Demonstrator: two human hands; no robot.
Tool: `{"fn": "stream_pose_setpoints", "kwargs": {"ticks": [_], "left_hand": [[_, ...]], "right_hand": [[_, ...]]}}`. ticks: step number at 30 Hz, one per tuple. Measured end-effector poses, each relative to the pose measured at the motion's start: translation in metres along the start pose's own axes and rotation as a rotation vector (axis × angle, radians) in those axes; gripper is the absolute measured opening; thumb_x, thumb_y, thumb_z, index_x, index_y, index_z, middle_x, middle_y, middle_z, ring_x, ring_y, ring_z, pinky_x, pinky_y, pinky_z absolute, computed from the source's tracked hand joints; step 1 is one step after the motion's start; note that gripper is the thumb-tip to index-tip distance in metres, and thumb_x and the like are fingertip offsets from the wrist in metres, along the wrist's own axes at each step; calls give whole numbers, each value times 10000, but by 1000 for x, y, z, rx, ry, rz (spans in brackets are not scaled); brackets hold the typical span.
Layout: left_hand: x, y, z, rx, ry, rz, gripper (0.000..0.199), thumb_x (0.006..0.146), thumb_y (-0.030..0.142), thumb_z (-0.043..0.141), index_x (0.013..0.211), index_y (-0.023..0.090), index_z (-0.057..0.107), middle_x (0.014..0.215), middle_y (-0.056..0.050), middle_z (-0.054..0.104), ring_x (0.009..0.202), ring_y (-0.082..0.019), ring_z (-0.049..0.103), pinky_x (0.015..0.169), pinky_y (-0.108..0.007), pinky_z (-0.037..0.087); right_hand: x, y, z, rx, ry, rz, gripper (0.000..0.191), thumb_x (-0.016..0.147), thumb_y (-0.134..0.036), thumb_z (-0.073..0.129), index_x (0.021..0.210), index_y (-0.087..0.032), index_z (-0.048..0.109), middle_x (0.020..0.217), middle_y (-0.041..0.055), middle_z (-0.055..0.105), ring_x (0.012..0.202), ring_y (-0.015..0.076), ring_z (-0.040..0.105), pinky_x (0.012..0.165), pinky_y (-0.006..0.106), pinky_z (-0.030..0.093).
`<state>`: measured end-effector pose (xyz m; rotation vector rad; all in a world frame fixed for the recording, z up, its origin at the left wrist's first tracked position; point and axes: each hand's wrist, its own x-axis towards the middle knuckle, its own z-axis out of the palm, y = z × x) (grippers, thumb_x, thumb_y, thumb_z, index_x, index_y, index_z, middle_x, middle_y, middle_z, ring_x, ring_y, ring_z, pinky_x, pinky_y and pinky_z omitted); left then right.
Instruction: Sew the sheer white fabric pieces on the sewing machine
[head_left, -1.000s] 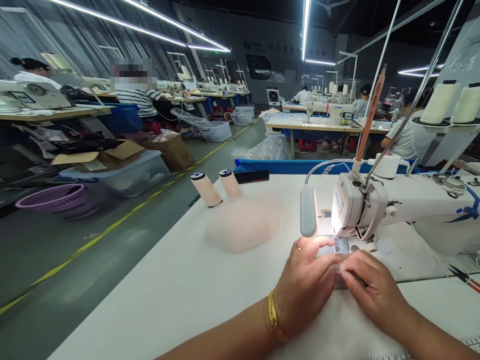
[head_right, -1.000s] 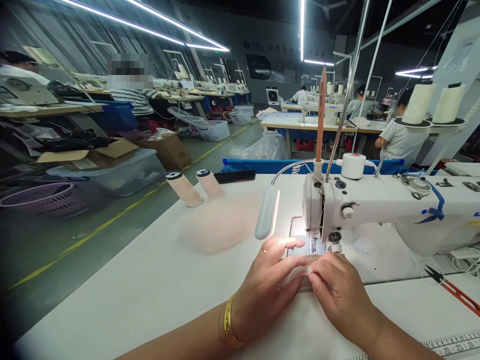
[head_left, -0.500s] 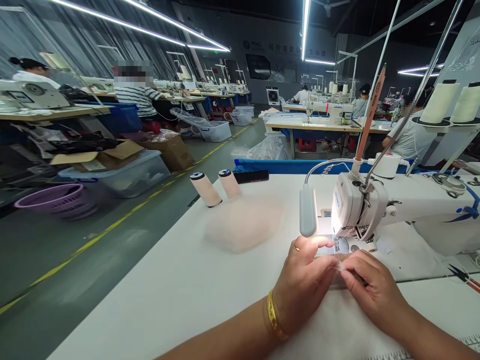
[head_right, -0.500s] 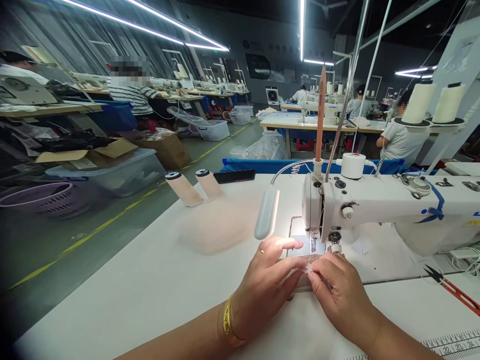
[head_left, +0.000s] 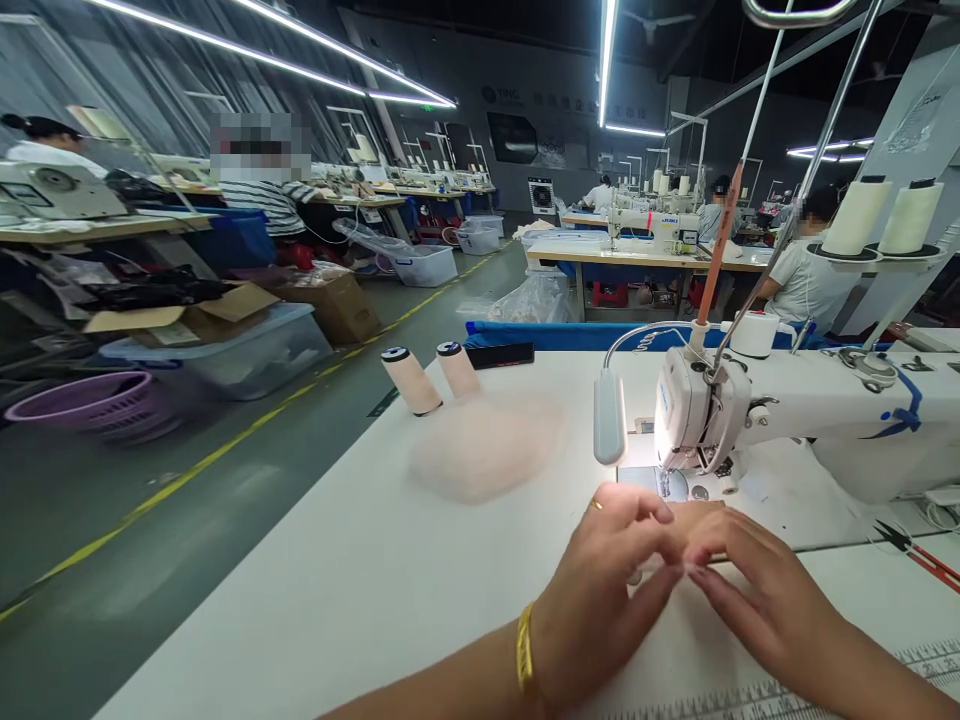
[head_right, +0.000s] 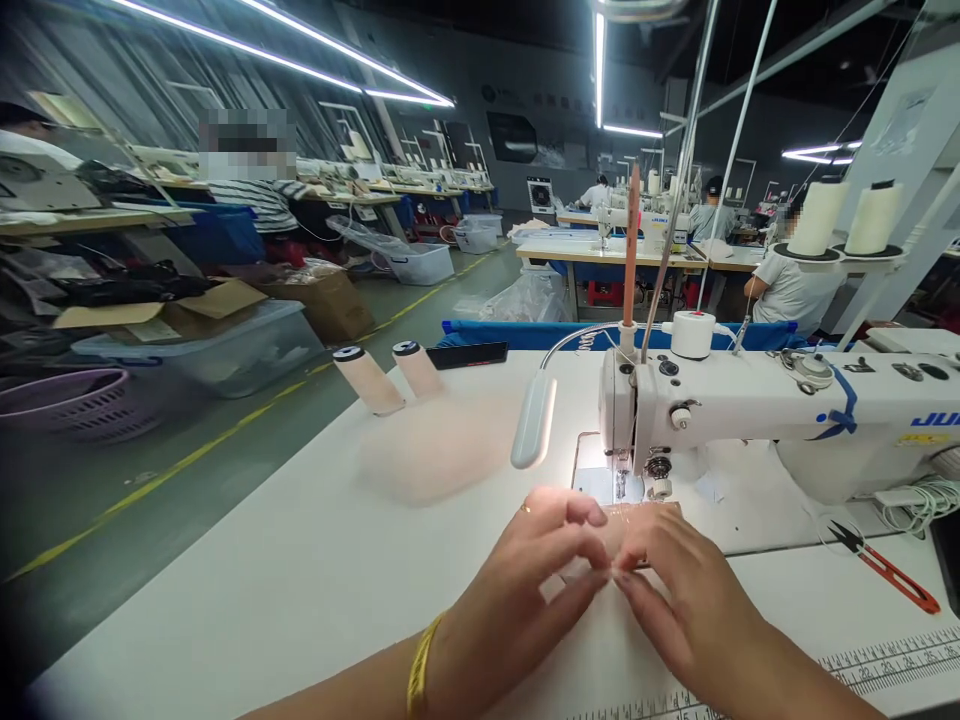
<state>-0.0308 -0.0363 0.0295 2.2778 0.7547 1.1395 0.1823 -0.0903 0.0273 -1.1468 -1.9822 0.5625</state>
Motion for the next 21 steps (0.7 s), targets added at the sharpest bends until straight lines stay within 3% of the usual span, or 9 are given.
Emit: {"fn": "stream_pose_setpoints", "kwargs": {"ticks": [3,5,7,11,14,17,21], "left_hand": [[-8,23,-6,-269,-186,-64,83,937,223,714,871,254,674,1041,-19,691,968,-187,661,882,-328,571],[-9,22,-3,-359,-276,-120,91,934,239,720,865,248,662,983,-5,695,912,-177,668,836,-311,569],[-4,8,7,-252,-293,-214,118,913,218,706,808,233,653,901,-2,685,869,-190,651,792,-325,546],[8,-31,28,237,-219,-309,192,823,162,700,666,203,598,803,-19,633,827,-232,575,746,-363,464],[11,-43,33,429,-163,-203,119,799,148,709,744,201,618,871,-34,636,858,-244,549,751,-365,422],[9,-45,30,501,-110,13,103,851,133,677,793,204,631,907,-34,646,863,-229,537,794,-372,393],[7,-46,27,451,-113,183,280,960,117,587,693,198,604,743,0,629,782,-184,526,787,-369,338]], "right_hand": [[-14,-22,-25,153,-214,234,111,1036,-317,596,934,-285,626,878,-9,707,806,186,703,698,260,583],[-10,-23,-33,273,-362,402,115,1030,-305,588,930,-270,633,847,-14,695,704,163,683,598,228,555],[6,-9,-29,305,-408,511,124,1019,-253,537,926,-247,619,811,-24,671,563,125,619,477,202,475],[47,35,-1,-103,-308,412,144,897,-167,571,766,-227,579,641,-49,605,547,129,559,440,193,350],[63,54,16,-215,-255,385,193,853,-150,579,696,-232,502,645,-39,601,576,146,550,457,214,316],[66,56,21,-307,-221,353,258,847,-143,581,668,-235,419,647,-33,576,577,151,530,470,231,284],[57,51,17,-425,-183,318,223,880,-169,580,718,-242,445,644,-26,556,554,157,503,498,259,256]]}}
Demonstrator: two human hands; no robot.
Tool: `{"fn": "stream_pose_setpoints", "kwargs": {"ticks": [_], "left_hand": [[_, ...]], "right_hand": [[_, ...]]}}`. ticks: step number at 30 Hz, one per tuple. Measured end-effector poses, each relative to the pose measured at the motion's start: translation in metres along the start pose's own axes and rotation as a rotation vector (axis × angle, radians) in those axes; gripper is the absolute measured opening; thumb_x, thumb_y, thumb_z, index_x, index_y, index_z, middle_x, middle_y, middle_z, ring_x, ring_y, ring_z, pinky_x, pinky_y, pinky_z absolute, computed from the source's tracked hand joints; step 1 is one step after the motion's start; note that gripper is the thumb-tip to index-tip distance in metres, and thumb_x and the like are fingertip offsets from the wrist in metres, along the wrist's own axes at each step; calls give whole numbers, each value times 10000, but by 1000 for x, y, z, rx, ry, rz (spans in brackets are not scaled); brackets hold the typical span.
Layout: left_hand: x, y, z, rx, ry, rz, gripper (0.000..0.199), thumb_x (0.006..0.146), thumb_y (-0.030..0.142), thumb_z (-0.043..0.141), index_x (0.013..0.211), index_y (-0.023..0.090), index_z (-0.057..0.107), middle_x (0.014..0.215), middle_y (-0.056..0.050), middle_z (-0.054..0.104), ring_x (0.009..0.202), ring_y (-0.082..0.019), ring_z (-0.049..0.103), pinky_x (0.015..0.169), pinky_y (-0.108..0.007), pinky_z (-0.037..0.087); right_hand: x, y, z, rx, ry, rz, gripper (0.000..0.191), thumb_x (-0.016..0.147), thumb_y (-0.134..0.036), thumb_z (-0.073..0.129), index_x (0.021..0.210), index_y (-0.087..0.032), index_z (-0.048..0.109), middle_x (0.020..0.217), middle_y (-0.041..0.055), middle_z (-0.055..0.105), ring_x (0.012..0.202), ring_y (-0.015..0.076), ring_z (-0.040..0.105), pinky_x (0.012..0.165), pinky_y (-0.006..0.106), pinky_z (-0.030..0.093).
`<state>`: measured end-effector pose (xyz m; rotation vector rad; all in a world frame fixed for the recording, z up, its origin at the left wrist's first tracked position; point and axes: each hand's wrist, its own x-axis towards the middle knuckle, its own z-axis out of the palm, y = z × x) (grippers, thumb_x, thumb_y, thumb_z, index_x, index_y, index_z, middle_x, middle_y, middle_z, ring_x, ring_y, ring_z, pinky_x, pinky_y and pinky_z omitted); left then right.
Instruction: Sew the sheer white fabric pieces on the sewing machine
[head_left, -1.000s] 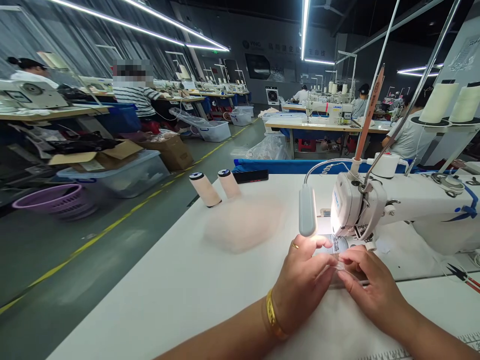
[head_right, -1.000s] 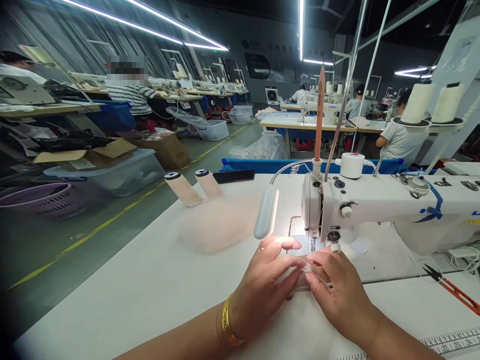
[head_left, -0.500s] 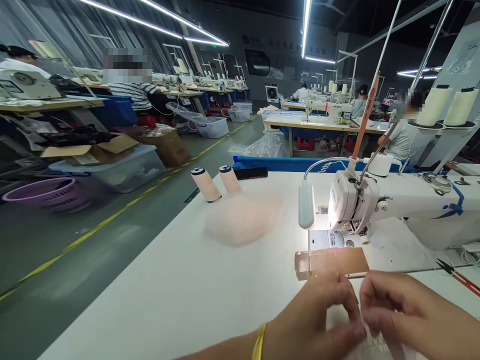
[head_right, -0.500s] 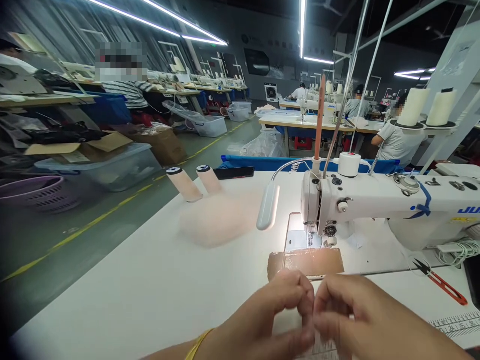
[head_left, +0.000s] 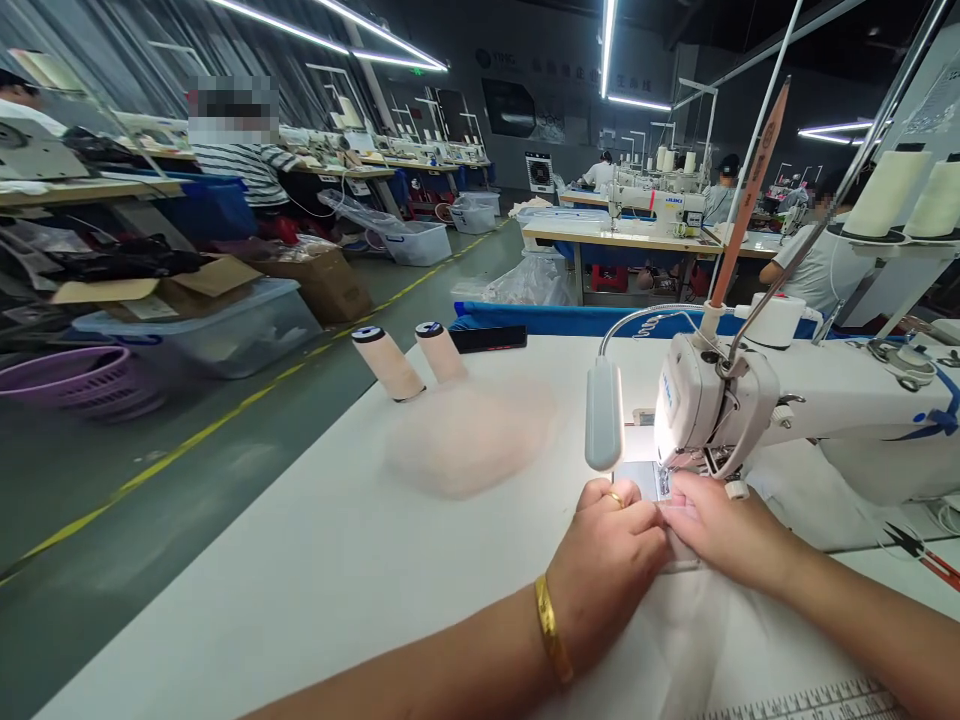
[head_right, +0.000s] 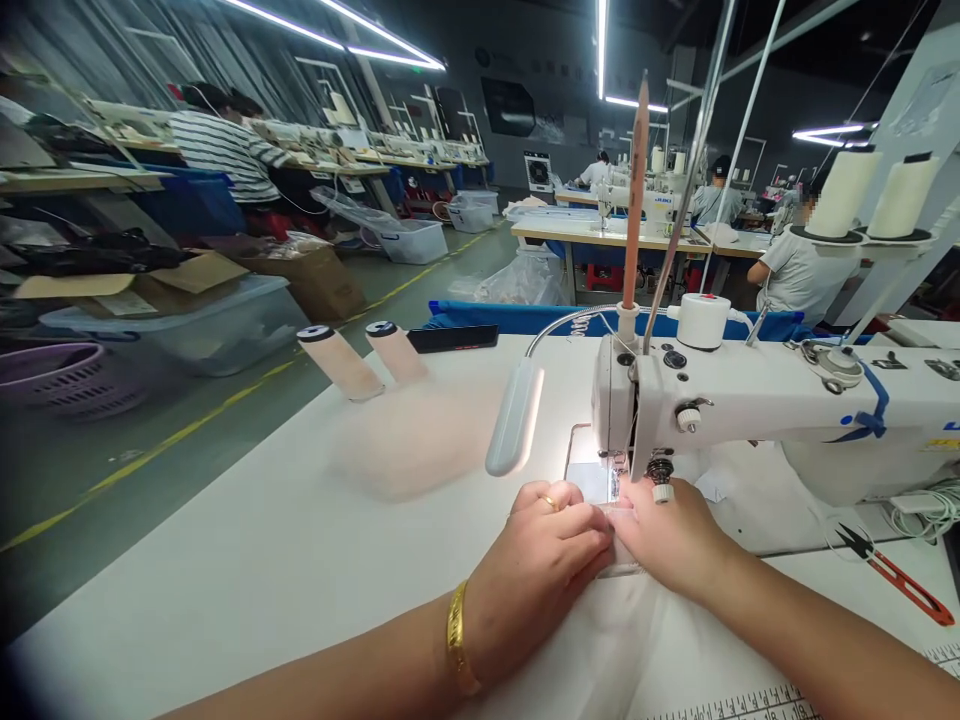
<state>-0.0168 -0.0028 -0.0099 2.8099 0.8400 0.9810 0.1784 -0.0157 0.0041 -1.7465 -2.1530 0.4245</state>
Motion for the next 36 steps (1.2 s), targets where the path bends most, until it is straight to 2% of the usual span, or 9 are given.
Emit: {"fn": "stream_pose_setpoints", "kwargs": {"ticks": [2,5,7,9,14,19,22,30,36], "left_hand": [[0,-1,0,-11,0,-3,291,969,123,590,686,192,600,708,6,630,774,-179,534,776,-374,321],[0,0,0,-6,-13,-25,290,952,129,616,669,187,586,698,9,630,785,-183,547,775,-379,318],[0,0,-1,-4,-17,-39,277,951,140,622,681,195,600,709,6,634,791,-187,555,772,-378,325],[0,2,-2,-7,-18,-51,229,952,163,633,728,210,635,744,0,652,813,-197,567,781,-382,338],[0,3,-3,-11,-63,-92,59,891,179,705,880,229,676,877,-10,697,901,-233,590,824,-411,368],[3,4,-2,36,-116,-119,159,824,217,794,923,214,670,968,-28,708,947,-268,592,836,-437,376],[5,4,0,69,-125,-124,197,818,237,812,963,212,681,999,-35,712,972,-283,595,848,-448,381],[7,3,3,105,-129,-126,201,821,265,813,966,206,687,972,-37,708,979,-292,597,848,-455,383],[7,2,1,76,-174,-150,180,856,278,771,1002,204,695,1042,-49,719,1012,-301,593,850,-458,385]], "right_hand": [[-11,1,-2,-119,77,-67,151,913,-201,568,781,-240,506,683,2,583,572,179,505,520,285,260],[-27,1,-2,-321,225,-319,181,974,-141,466,863,-220,585,818,59,661,654,208,550,601,328,347],[-33,-1,0,-336,281,-476,261,986,-63,411,937,-207,623,922,77,700,763,221,600,694,354,404],[-34,-1,3,-282,289,-539,276,984,-31,417,992,-196,638,967,83,715,862,233,629,738,359,426],[-22,8,7,-198,192,-482,280,975,-38,455,1036,-214,663,1015,84,728,940,245,651,714,343,473],[-19,20,11,-227,213,-433,285,962,-37,450,1059,-189,671,1211,105,733,1028,288,662,797,410,524],[-20,23,13,-275,226,-402,294,968,-52,457,1103,-188,680,1269,109,724,1025,300,675,794,425,530],[-19,28,15,-285,255,-383,325,976,-75,458,1163,-203,690,1298,107,717,1036,288,687,813,417,538],[-20,34,18,-300,250,-357,332,1011,-111,427,1215,-196,676,1196,134,738,1046,294,681,888,457,519]]}}
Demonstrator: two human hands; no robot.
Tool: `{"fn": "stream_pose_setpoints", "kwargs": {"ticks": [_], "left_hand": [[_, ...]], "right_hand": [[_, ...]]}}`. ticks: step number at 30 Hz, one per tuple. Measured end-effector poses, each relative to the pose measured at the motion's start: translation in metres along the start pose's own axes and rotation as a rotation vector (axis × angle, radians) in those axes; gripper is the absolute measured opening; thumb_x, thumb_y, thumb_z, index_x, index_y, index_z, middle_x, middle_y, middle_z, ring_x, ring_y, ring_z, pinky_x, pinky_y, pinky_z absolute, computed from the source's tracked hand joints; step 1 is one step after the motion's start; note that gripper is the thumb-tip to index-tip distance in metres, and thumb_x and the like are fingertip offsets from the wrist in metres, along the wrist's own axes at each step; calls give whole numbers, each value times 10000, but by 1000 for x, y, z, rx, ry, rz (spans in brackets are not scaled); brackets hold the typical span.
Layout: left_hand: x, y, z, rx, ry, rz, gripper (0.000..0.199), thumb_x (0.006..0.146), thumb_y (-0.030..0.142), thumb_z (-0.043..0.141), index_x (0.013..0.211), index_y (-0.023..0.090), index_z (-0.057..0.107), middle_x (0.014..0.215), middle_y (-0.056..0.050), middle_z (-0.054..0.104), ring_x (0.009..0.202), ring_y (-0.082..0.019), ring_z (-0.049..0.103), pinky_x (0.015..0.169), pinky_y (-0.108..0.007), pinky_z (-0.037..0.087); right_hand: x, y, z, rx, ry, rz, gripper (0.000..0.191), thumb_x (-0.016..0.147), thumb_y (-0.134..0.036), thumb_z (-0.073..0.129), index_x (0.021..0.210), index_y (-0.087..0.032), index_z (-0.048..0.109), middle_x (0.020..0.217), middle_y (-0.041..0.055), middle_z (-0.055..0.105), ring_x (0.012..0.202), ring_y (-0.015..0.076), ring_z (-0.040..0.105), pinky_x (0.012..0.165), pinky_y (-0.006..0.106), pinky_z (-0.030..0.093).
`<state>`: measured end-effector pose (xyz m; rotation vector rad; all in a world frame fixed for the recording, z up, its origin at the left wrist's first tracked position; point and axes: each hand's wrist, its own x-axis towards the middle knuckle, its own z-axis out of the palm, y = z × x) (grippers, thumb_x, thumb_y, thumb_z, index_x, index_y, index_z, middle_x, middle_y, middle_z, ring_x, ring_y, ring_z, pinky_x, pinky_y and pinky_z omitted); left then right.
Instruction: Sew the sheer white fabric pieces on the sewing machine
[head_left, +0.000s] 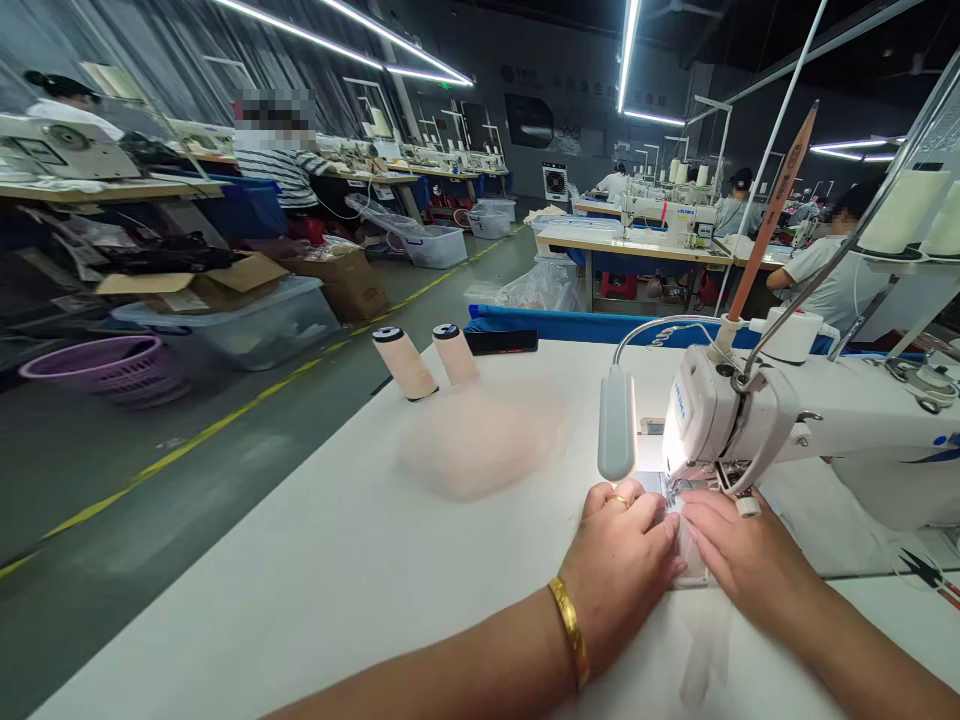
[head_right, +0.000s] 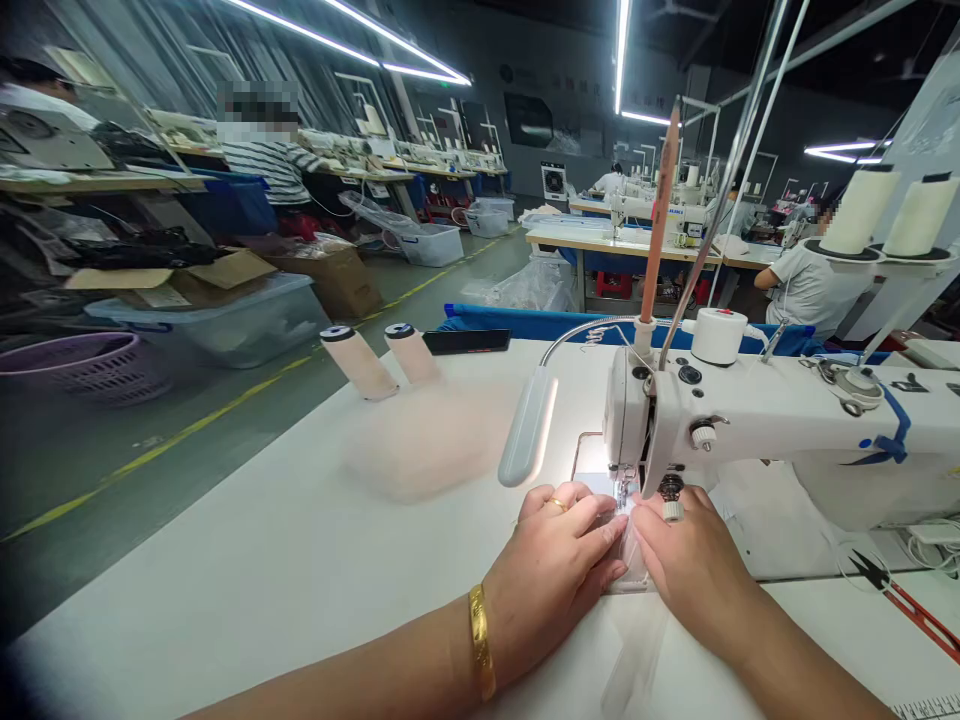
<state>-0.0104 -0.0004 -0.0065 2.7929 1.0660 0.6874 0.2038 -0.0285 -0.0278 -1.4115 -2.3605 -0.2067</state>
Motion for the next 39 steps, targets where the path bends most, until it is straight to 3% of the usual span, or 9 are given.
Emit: {"fn": "stream_pose_setpoints", "kwargs": {"ticks": [4,6,8,10,12,19,23,29,39], "left_hand": [[0,-5,-3,-90,-7,7,96,926,209,641,1001,221,700,1067,-37,720,1016,-280,587,873,-454,386],[-1,-10,-4,-151,-13,34,214,936,128,539,1027,236,699,1063,-23,718,994,-260,584,872,-446,387],[-1,-14,-5,-198,-38,52,320,872,71,513,1073,243,692,1062,-19,709,965,-248,579,858,-435,392],[0,-18,-6,-220,-75,48,400,784,60,539,1110,238,686,1054,-28,688,949,-248,575,841,-428,399],[3,-20,-5,-229,-95,35,436,735,71,556,1114,239,692,1036,-35,664,939,-247,573,830,-421,405],[17,-26,6,-211,-48,37,58,797,175,634,827,194,679,936,-47,642,879,-234,560,786,-383,415],[17,-27,10,-178,49,123,179,911,156,589,774,199,697,916,-38,702,899,-238,580,776,-381,373],[-2,-21,2,-248,116,233,228,916,62,593,872,235,734,881,25,759,873,-195,607,832,-401,323],[-3,-19,-1,-235,100,231,207,959,85,577,914,223,725,925,22,771,882,-182,603,836,-404,298]], "right_hand": [[-2,-8,-16,106,-35,-57,258,1034,-144,436,1157,-211,653,1136,102,739,1090,302,640,907,458,484],[-4,-14,-27,200,-119,-91,142,1032,-298,566,1137,-229,632,1104,76,726,1078,303,625,905,448,475],[-5,-18,-33,245,-175,-104,182,1007,-389,638,1109,-239,616,1104,61,708,1039,289,622,905,442,466],[-6,-18,-33,250,-164,-102,102,1061,-303,531,1042,-233,602,1063,56,701,974,264,628,853,417,460],[-6,-15,-29,282,-128,-90,222,1088,-193,385,996,-226,584,990,52,697,931,248,636,797,387,453],[3,-4,-24,449,-67,166,327,1126,-284,302,970,-268,589,836,-1,686,783,214,641,688,316,458],[2,-3,-22,433,-100,119,315,1124,-281,292,990,-266,577,851,4,677,802,213,644,700,312,458],[-6,-14,-34,298,-232,-90,224,1113,-298,391,963,-235,546,901,15,646,842,218,600,824,371,423],[-10,-11,-30,194,-214,-82,268,1097,-327,462,857,-213,493,858,14,612,811,221,538,790,367,366]]}}
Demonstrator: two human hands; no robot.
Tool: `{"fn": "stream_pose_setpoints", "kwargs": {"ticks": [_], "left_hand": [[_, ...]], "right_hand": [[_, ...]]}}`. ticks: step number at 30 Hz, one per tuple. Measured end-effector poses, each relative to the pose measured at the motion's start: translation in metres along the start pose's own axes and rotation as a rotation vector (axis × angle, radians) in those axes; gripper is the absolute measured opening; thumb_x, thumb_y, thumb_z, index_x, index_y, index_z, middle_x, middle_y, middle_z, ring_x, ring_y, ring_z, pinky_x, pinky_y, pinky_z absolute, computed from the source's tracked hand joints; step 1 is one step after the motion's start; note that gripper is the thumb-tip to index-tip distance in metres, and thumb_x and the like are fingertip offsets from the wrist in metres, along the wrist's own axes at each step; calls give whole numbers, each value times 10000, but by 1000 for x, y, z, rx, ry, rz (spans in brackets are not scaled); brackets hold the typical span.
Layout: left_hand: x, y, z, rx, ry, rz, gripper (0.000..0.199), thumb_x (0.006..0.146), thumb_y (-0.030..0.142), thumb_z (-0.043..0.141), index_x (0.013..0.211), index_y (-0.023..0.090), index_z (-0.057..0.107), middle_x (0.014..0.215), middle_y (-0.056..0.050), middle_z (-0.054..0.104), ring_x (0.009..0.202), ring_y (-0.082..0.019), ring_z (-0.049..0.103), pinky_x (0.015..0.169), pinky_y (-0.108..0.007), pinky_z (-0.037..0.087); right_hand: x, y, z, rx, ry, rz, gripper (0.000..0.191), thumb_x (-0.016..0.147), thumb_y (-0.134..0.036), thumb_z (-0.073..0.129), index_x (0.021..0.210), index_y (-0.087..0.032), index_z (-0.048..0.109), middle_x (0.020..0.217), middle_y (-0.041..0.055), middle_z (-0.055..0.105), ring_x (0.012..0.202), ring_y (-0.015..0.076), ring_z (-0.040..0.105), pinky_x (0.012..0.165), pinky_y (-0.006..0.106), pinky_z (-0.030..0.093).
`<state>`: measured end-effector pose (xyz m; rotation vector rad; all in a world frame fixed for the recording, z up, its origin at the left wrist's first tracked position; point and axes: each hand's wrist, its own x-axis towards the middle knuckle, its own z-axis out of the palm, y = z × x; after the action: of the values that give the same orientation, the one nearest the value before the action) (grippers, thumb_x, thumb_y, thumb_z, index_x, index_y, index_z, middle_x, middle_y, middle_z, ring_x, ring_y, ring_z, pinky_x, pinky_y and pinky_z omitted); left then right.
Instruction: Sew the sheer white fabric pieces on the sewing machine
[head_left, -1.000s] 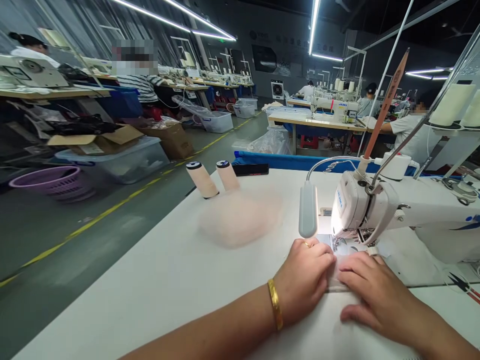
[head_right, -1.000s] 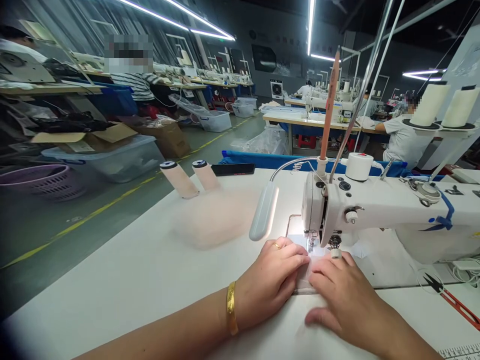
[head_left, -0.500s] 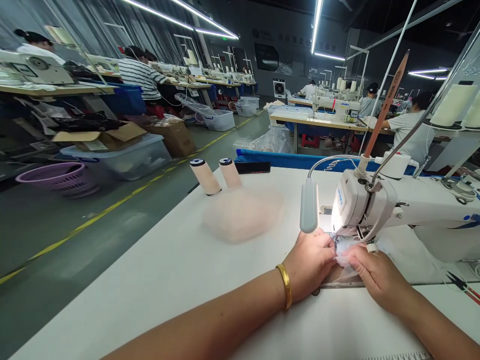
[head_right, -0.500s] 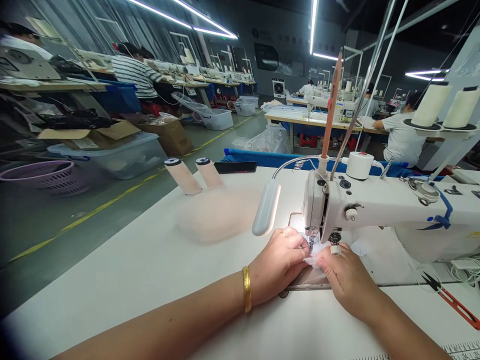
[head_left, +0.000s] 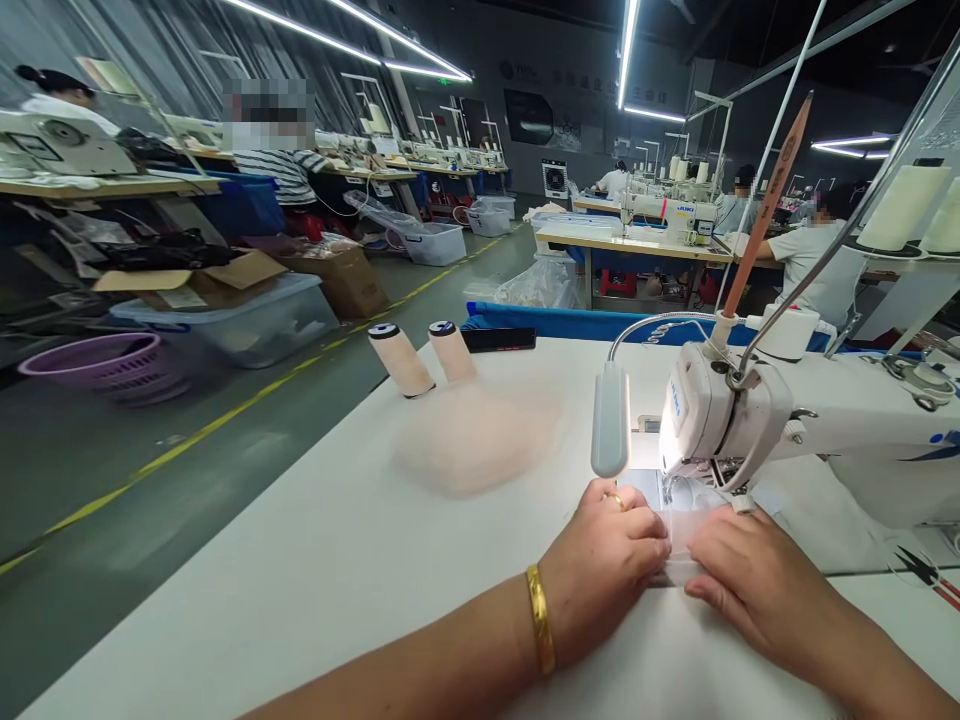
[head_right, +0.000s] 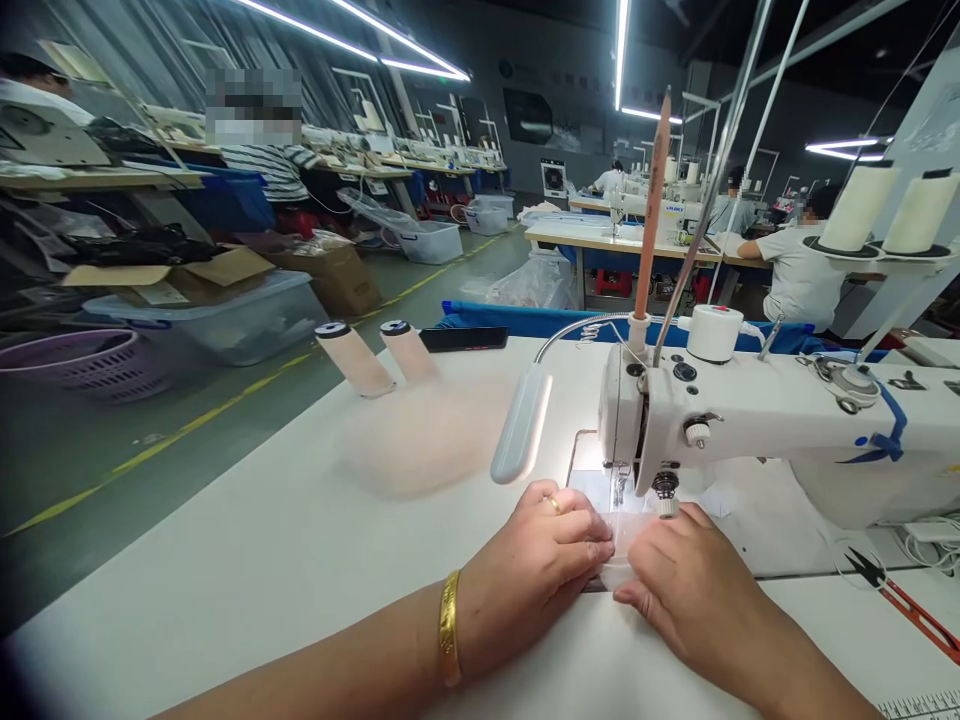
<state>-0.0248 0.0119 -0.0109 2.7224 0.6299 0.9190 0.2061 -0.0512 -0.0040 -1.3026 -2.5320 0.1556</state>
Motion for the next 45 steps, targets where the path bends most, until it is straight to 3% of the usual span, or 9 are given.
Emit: {"fn": "stream_pose_setpoints", "kwargs": {"ticks": [7,11,28,37,43,45], "left_hand": [[5,-8,1,61,-6,7,198,985,138,563,948,229,735,957,15,776,898,-191,613,799,-407,300],[4,-9,-1,63,-34,12,204,987,134,552,969,229,732,978,3,783,932,-203,624,816,-410,314],[11,-22,2,130,-71,-2,212,955,109,561,907,211,741,973,-22,789,897,-210,636,804,-396,334],[14,-26,4,172,-88,-42,221,975,138,546,892,222,732,937,-49,762,912,-214,643,851,-391,362],[20,-28,-1,103,-161,-178,78,934,230,621,991,206,668,1037,-49,718,961,-241,626,881,-396,429],[24,-28,-3,102,-205,-245,160,902,312,678,1015,205,641,1129,-63,688,987,-267,608,874,-411,455]], "right_hand": [[6,2,3,-38,68,-7,128,1065,-237,506,1004,-203,613,929,58,666,911,260,589,793,371,418],[7,1,4,-80,78,-29,156,1063,-225,496,1074,-199,649,1001,87,694,934,273,610,778,379,444],[15,6,11,-87,117,5,165,1043,-201,494,1036,-208,660,1037,82,706,898,265,593,666,351,436],[16,14,18,-156,114,71,199,1058,-255,472,1097,-232,666,1174,88,714,985,291,638,721,395,499],[15,16,21,-163,164,79,255,1067,-274,442,1151,-226,678,1214,113,718,1033,309,665,750,415,543],[14,16,20,-157,167,76,268,1072,-271,431,1177,-226,673,1215,117,721,1058,315,663,802,440,555]]}}
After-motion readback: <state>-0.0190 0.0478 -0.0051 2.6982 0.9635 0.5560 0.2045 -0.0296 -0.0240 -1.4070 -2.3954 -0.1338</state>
